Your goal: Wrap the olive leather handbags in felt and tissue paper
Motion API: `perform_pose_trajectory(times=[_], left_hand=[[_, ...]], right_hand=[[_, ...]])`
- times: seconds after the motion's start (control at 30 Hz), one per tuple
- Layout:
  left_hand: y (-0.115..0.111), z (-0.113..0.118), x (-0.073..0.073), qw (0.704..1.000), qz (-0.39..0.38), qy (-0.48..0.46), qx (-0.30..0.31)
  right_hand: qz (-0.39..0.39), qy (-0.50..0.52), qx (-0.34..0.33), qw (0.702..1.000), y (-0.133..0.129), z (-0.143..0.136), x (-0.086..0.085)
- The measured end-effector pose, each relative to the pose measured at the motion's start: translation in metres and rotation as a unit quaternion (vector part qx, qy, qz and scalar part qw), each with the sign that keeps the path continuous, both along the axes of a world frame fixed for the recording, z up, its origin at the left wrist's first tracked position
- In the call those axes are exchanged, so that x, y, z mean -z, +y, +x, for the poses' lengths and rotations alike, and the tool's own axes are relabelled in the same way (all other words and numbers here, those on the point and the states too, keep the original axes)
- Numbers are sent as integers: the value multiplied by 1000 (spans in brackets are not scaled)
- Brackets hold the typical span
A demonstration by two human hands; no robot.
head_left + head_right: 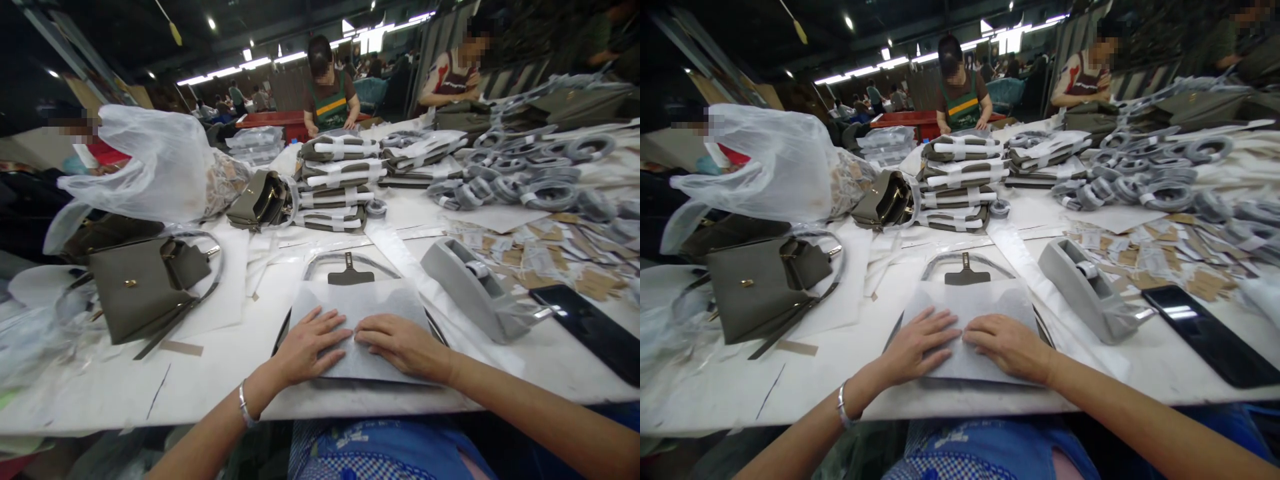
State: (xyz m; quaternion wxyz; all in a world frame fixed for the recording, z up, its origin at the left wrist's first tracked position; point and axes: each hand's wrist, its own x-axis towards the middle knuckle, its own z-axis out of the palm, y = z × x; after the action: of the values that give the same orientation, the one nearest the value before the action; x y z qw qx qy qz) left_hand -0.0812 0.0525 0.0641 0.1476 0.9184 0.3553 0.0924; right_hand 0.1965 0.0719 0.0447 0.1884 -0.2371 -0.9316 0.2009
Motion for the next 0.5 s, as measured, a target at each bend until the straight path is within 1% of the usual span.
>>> perform_pose_trajectory(times=[0.1,0.37,0.5], left_hand=[[0,0,3,1000,3,-8,0],[-2,-1,3,1000,15,-16,3],[-2,-1,4,1000,19,-21,2]], right_hand=[[-2,-13,3,1000,0,-1,1],[25,-30,-30,999,1,-1,0],[10,-17,-9,1000,0,-1,0]])
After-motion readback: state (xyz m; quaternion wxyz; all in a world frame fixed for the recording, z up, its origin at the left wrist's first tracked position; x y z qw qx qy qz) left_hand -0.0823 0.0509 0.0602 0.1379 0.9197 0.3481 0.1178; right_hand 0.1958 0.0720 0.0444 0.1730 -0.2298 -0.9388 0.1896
